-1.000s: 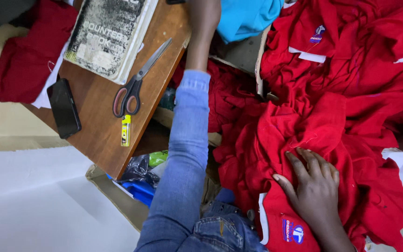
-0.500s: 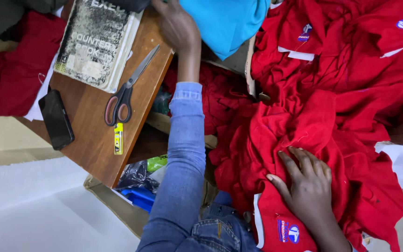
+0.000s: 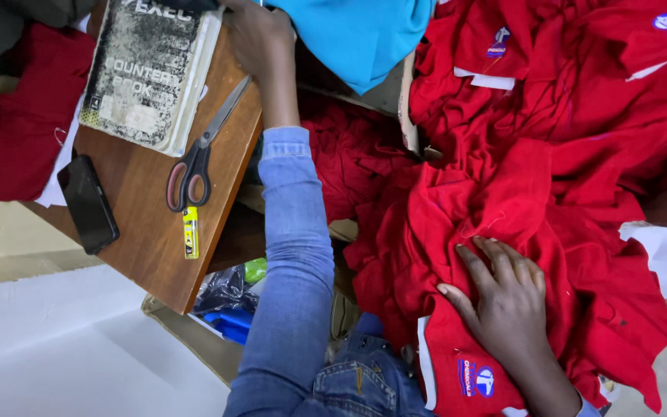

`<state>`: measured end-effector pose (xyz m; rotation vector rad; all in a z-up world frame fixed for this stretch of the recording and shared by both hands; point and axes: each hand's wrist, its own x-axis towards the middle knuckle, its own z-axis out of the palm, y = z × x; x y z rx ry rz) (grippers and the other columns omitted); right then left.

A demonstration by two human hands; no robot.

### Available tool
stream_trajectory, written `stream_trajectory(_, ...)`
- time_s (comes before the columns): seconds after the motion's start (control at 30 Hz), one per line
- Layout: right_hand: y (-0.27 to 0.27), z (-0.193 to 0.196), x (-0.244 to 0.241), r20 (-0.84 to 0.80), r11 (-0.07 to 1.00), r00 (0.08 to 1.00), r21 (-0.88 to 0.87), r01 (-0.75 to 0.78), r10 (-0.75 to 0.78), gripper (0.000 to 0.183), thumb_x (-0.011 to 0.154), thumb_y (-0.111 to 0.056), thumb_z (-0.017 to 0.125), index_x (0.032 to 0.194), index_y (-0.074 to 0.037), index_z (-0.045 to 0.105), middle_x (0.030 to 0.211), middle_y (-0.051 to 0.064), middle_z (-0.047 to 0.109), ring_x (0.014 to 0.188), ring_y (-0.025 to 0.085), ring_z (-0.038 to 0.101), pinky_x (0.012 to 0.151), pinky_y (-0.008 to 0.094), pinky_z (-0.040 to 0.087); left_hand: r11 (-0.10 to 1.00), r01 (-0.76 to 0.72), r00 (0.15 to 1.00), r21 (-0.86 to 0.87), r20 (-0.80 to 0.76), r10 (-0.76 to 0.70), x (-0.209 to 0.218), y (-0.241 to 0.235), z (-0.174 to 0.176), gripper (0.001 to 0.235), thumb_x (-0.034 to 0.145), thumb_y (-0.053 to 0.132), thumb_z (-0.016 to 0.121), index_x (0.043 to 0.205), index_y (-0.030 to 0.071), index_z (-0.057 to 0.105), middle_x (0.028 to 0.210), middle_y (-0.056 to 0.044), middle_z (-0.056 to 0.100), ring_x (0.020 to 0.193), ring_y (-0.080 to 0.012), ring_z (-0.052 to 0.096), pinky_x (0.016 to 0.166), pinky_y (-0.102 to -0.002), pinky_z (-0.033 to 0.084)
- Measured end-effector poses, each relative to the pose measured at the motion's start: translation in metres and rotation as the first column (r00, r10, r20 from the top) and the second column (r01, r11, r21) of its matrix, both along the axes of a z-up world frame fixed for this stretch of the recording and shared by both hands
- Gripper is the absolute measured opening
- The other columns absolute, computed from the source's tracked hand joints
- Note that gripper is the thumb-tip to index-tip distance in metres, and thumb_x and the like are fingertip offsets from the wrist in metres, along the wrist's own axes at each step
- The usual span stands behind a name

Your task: The person handles a red garment, briefly picks up a smartphone, and then uses scissors to cut a white paper or fabric piece attached to the garment. The person continues to cut the material while holding the red garment.

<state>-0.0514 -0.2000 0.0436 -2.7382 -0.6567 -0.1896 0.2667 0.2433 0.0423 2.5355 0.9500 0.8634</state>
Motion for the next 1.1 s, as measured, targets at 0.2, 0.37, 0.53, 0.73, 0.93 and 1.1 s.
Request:
stream_trajectory(0.2, 0.000, 0.000, -0.001, 0.024, 1.000, 1.000, 0.010, -0.008, 0.008, 0.065, 0.091, -0.066, 0.064, 0.137, -0.021, 0.070, 0.140, 0.006, 0.068, 0.124, 0.031, 0.066, 0.097, 0.049, 0.051, 0.991, 0.135, 0.986, 0.002, 0.095, -0.135, -0.001, 0.016, -0.004, 0.034, 0.092, 0.016, 0.061, 0.125, 0.010, 0.058, 0.120, -0.023, 0.067, 0.095, -0.0435, 0.068, 0.062, -0.052, 0.053)
stream_trajectory(0.37, -0.001, -0.003, -0.002, 0.013, 1.000, 1.000, 0.024, 0.004, -0.005, 0.066, 0.090, -0.067, 0.064, 0.138, -0.022, 0.069, 0.141, 0.005, 0.068, 0.127, 0.031, 0.065, 0.099, 0.048, 0.051, 0.948, 0.020, 1.000, -0.319, 0.023, -0.013, -0.070, -0.059, 0.061, 0.057, 0.093, 0.035, 0.061, 0.129, -0.004, 0.038, 0.117, -0.011, 0.082, 0.091, -0.0361, 0.076, 0.056, -0.056, 0.054)
stream_trajectory(0.53, -0.003, -0.001, -0.004, 0.016, 0.999, 1.000, 0.037, -0.015, 0.015, 0.066, 0.090, -0.066, 0.064, 0.138, -0.020, 0.070, 0.140, 0.006, 0.068, 0.126, 0.032, 0.065, 0.098, 0.049, 0.051, 0.996, -0.020, 1.000, -0.082, -0.024, 0.018, -0.142, -0.089, 0.007, 0.113, 0.092, 0.047, 0.084, 0.156, -0.017, 0.016, 0.151, -0.039, 0.034, 0.108, -0.0489, 0.068, 0.087, -0.052, 0.062)
stream_trajectory(0.73, -0.006, -0.005, -0.006, 0.018, 0.999, 1.000, 0.038, -0.016, 0.016, 0.067, 0.090, -0.066, 0.064, 0.139, -0.022, 0.070, 0.141, 0.006, 0.068, 0.125, 0.032, 0.065, 0.100, 0.050, 0.051, 1.000, -0.026, 0.999, 0.018, 0.035, 0.025, -0.178, -0.082, 0.002, 0.108, 0.090, 0.046, 0.087, 0.155, -0.015, 0.027, 0.142, -0.031, 0.043, 0.105, -0.0494, 0.069, 0.081, -0.050, 0.065)
stream_trajectory(0.93, -0.004, -0.005, -0.005, -0.001, 0.999, 1.000, 0.036, -0.001, 0.001, 0.066, 0.091, -0.066, 0.063, 0.139, -0.021, 0.069, 0.140, 0.007, 0.068, 0.128, 0.032, 0.065, 0.098, 0.050, 0.051, 0.999, -0.009, 1.000, 0.048, 0.027, 0.008, -0.215, -0.067, -0.010, 0.107, 0.086, 0.046, 0.091, 0.154, -0.015, 0.034, 0.139, -0.030, 0.045, 0.116, -0.0491, 0.064, 0.092, -0.051, 0.060)
stream_trajectory(1.1, -0.004, -0.004, -0.005, 0.025, 0.999, 1.000, 0.046, -0.011, 0.010, 0.064, 0.090, -0.065, 0.065, 0.138, -0.022, 0.071, 0.140, 0.006, 0.069, 0.124, 0.032, 0.066, 0.099, 0.050, 0.051, 0.998, -0.001, 0.994, 0.060, 0.108, -0.006, -0.230, -0.063, -0.007, 0.100, 0.083, 0.036, 0.095, 0.150, -0.012, 0.039, 0.137, -0.026, 0.043, 0.118, -0.0487, 0.062, 0.096, -0.050, 0.059)
